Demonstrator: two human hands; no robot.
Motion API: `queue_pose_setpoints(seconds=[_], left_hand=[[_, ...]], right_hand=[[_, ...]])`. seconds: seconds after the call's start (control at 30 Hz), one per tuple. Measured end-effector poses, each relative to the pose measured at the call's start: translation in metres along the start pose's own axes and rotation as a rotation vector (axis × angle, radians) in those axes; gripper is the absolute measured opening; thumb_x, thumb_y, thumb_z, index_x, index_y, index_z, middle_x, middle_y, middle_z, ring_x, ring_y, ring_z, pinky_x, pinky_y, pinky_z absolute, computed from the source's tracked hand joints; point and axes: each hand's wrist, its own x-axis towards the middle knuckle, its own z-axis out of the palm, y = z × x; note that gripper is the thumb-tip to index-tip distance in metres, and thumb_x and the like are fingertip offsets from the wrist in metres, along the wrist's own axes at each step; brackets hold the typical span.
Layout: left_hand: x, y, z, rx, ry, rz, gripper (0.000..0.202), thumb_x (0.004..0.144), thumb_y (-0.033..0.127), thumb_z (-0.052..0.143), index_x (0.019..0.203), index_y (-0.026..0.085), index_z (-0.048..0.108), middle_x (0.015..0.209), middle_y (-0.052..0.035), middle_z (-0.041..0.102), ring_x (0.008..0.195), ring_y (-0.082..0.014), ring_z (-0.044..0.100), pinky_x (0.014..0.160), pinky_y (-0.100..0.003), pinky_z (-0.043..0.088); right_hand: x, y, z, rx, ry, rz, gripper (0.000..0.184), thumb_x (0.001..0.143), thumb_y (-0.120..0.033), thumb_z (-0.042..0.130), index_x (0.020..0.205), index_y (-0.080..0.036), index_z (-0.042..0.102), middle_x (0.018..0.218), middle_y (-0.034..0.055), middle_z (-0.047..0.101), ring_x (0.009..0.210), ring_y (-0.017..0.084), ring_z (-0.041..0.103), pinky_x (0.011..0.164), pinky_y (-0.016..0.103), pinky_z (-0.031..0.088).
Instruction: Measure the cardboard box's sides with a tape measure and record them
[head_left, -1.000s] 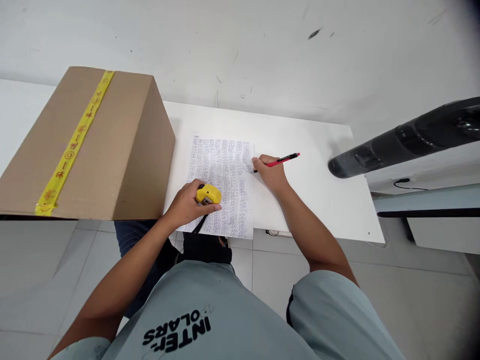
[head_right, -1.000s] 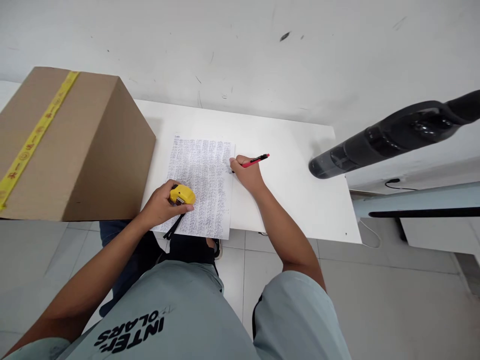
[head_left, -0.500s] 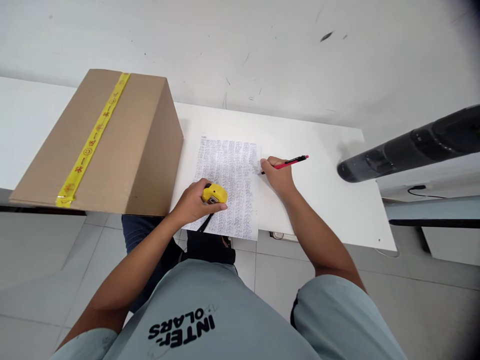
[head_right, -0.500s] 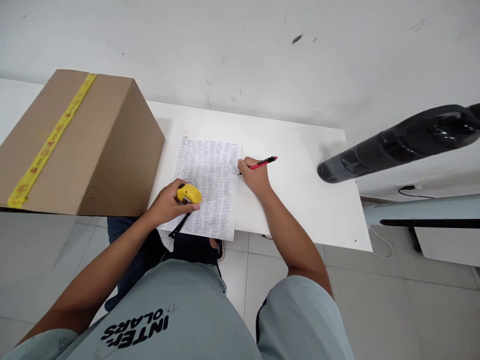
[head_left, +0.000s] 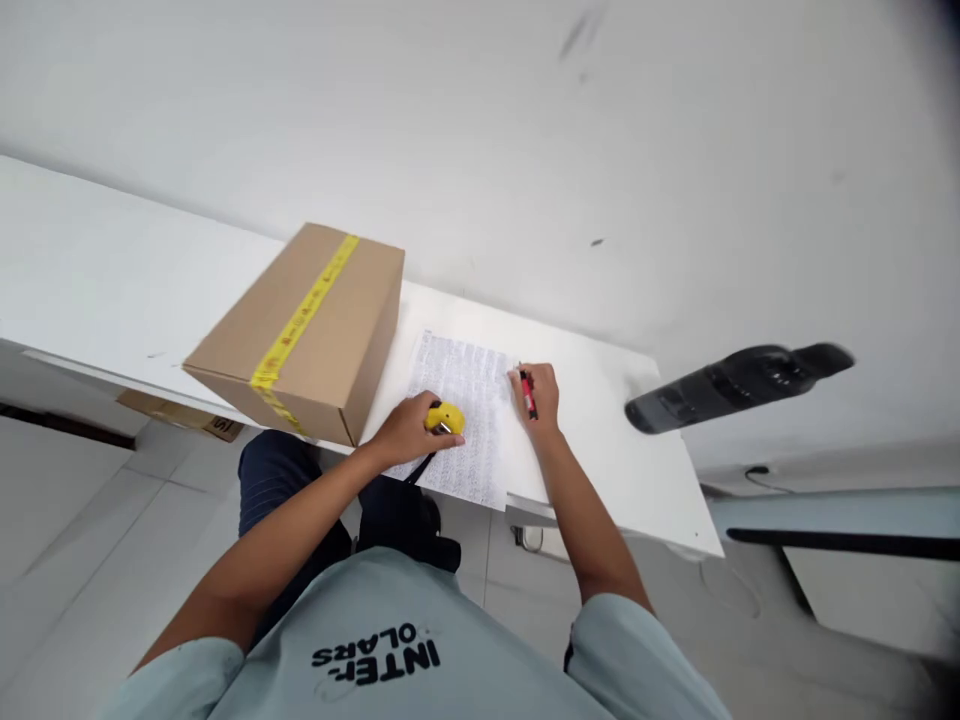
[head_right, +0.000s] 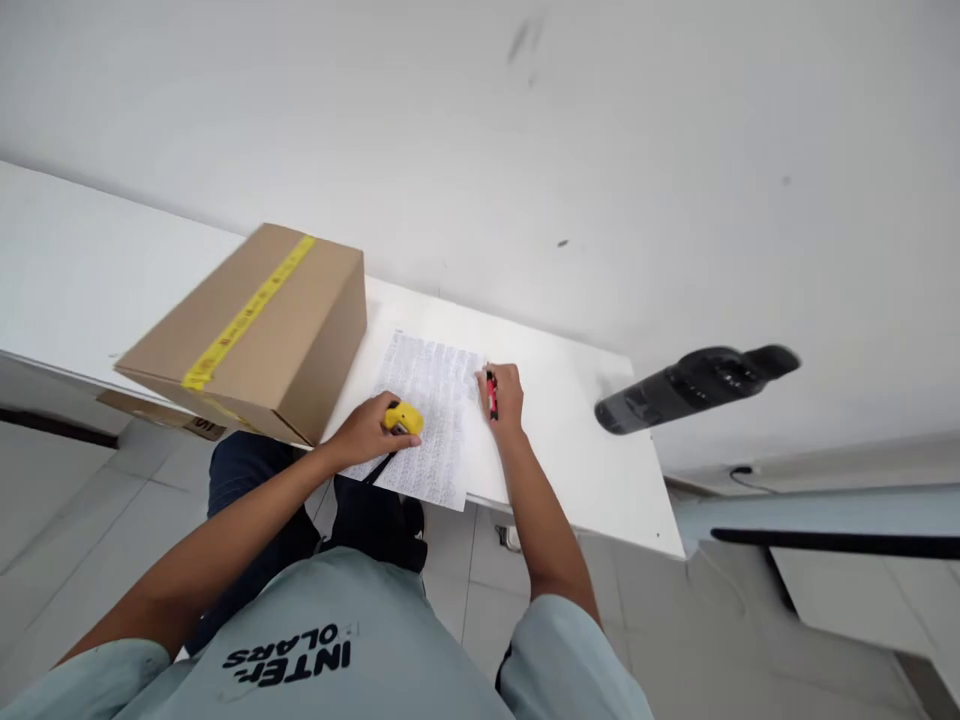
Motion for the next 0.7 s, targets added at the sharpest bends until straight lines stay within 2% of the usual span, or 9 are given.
queue_pose_setpoints(seconds=[0.17, 0.27, 0.3, 0.37, 0.4, 0.43, 0.53, 0.63, 0.7], left_hand=[[-0.033, 0.021, 0.003, 0.051, 0.148, 0.233, 0.062, 0.055, 0.053, 0.093, 0.091, 0.021, 0.053, 0.086, -0.0017, 0.062, 0.077, -0.0199, 0.059, 0.069, -0.032, 0.045], [-0.061, 0.038, -0.007, -0.065, 0.231, 0.479, 0.067, 0.061, 0.059, 0.090, 0.102, 0.022, 0.052, 0.098, -0.0057, 0.062, 0.084, -0.0203, 0.061, 0.072, -0.032, 0.048], [-0.071, 0.045, -0.014, -0.113, 0.259, 0.553, 0.067, 0.065, 0.058, 0.088, 0.108, 0.022, 0.051, 0.102, -0.0072, 0.062, 0.089, -0.0213, 0.061, 0.076, -0.033, 0.049], [-0.092, 0.062, -0.033, -0.197, 0.298, 0.616, 0.062, 0.074, 0.053, 0.084, 0.115, 0.023, 0.048, 0.111, -0.0094, 0.060, 0.100, -0.0229, 0.060, 0.085, -0.036, 0.050], [-0.101, 0.070, -0.044, -0.234, 0.299, 0.585, 0.059, 0.077, 0.050, 0.082, 0.117, 0.023, 0.048, 0.114, -0.0098, 0.059, 0.104, -0.0231, 0.060, 0.089, -0.037, 0.049], [-0.110, 0.078, -0.055, -0.271, 0.280, 0.523, 0.056, 0.080, 0.047, 0.080, 0.119, 0.023, 0.047, 0.116, -0.0097, 0.058, 0.105, -0.0230, 0.059, 0.091, -0.037, 0.048], [-0.130, 0.093, -0.082, -0.353, 0.195, 0.271, 0.051, 0.085, 0.043, 0.076, 0.124, 0.024, 0.048, 0.121, -0.0087, 0.058, 0.107, -0.0223, 0.059, 0.092, -0.037, 0.048], [-0.144, 0.092, -0.096, -0.407, 0.183, 0.092, 0.052, 0.087, 0.046, 0.073, 0.127, 0.022, 0.048, 0.122, -0.0096, 0.059, 0.108, -0.0231, 0.059, 0.092, -0.038, 0.049], [-0.155, 0.084, -0.101, -0.477, 0.161, 0.033, 0.055, 0.089, 0.048, 0.070, 0.130, 0.020, 0.047, 0.122, -0.0115, 0.060, 0.108, -0.0237, 0.061, 0.093, -0.039, 0.052]], right_hand=[[-0.005, -0.036, 0.004, 0.026, -0.018, -0.122, 0.027, 0.084, -0.020, 0.052, 0.099, -0.021, 0.073, 0.090, 0.0076, 0.065, 0.080, 0.021, 0.062, 0.074, 0.035, 0.055], [-0.021, -0.072, 0.002, 0.172, -0.043, -0.120, 0.041, 0.085, -0.024, 0.056, 0.124, -0.023, 0.068, 0.095, 0.0063, 0.069, 0.073, 0.019, 0.062, 0.071, 0.036, 0.057], [-0.032, -0.088, -0.001, 0.310, -0.112, -0.109, 0.050, 0.086, -0.028, 0.059, 0.136, -0.025, 0.061, 0.102, 0.0066, 0.070, 0.070, 0.018, 0.062, 0.070, 0.037, 0.058], [-0.060, -0.121, -0.013, 0.648, -0.385, -0.172, 0.071, 0.086, -0.037, 0.069, 0.152, -0.032, 0.043, 0.132, 0.0119, 0.066, 0.079, 0.018, 0.068, 0.075, 0.039, 0.060], [-0.076, -0.139, -0.020, 0.781, -0.523, -0.227, 0.081, 0.083, -0.039, 0.076, 0.155, -0.036, 0.037, 0.148, 0.0140, 0.057, 0.091, 0.020, 0.071, 0.080, 0.040, 0.061], [-0.090, -0.156, -0.027, 0.868, -0.596, -0.264, 0.090, 0.080, -0.040, 0.081, 0.156, -0.038, 0.035, 0.156, 0.0142, 0.049, 0.105, 0.023, 0.070, 0.089, 0.042, 0.059], [-0.119, -0.202, -0.036, 1.020, -0.631, -0.314, 0.086, 0.076, -0.044, 0.086, 0.152, -0.039, 0.044, 0.157, 0.0107, 0.049, 0.130, 0.028, 0.061, 0.109, 0.047, 0.050], [-0.131, -0.228, -0.025, 1.106, -0.546, -0.243, 0.067, 0.079, -0.044, 0.084, 0.139, -0.035, 0.057, 0.145, 0.0105, 0.061, 0.123, 0.028, 0.066, 0.106, 0.046, 0.052], [-0.139, -0.237, -0.011, 1.123, -0.447, -0.158, 0.064, 0.079, -0.039, 0.085, 0.136, -0.033, 0.057, 0.135, 0.0107, 0.066, 0.110, 0.025, 0.071, 0.098, 0.043, 0.057]])
